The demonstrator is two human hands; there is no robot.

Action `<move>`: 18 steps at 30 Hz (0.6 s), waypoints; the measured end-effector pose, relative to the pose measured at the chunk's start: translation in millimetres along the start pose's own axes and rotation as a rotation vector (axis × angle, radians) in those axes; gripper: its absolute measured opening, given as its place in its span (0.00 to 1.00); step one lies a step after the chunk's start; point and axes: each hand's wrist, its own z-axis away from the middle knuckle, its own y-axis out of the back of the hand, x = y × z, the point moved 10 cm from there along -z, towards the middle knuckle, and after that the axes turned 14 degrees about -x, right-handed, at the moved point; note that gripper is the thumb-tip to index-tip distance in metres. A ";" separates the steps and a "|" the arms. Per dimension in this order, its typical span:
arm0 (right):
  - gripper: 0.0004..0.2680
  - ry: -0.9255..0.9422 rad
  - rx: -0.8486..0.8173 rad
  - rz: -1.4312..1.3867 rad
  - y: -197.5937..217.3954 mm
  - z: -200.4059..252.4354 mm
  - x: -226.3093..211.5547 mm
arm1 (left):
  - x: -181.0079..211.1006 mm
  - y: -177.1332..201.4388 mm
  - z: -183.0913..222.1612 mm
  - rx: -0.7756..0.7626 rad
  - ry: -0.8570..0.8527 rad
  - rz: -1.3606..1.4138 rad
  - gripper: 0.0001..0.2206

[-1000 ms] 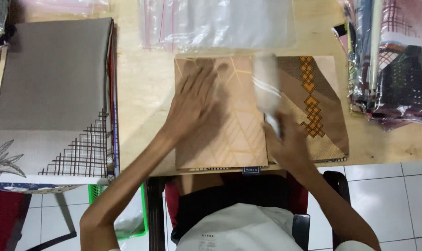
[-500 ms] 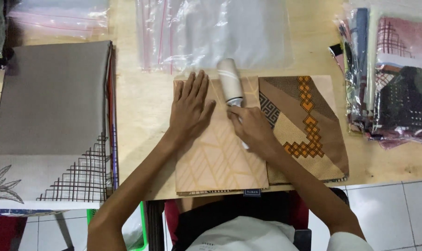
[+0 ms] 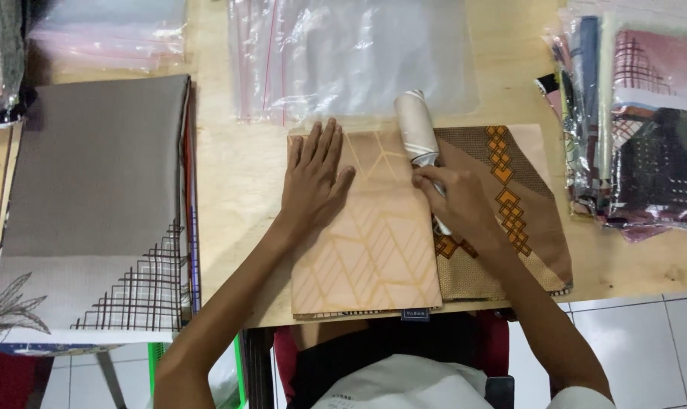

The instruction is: Using a lint roller to remove lint and debris from a scarf on a table before packaging.

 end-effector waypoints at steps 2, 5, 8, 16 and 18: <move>0.08 0.006 0.009 0.049 11.3 17.1 -4.4 | 4.4 4.6 1.9 0.004 -0.009 0.005 0.32; 0.07 0.012 0.031 0.044 19.1 50.4 -24.1 | 10.8 13.4 6.1 0.036 -0.026 -0.041 0.32; 0.07 0.019 0.033 -0.023 10.0 73.4 -25.8 | 2.6 7.8 2.3 0.100 -0.068 -0.148 0.33; 0.09 0.263 -0.109 0.045 -18.1 84.0 -28.3 | 77.0 -40.5 86.4 0.176 -0.469 -0.074 0.20; 0.04 0.283 -0.152 0.025 -22.7 80.3 -17.0 | 119.5 -64.3 151.9 0.307 -0.954 -0.035 0.16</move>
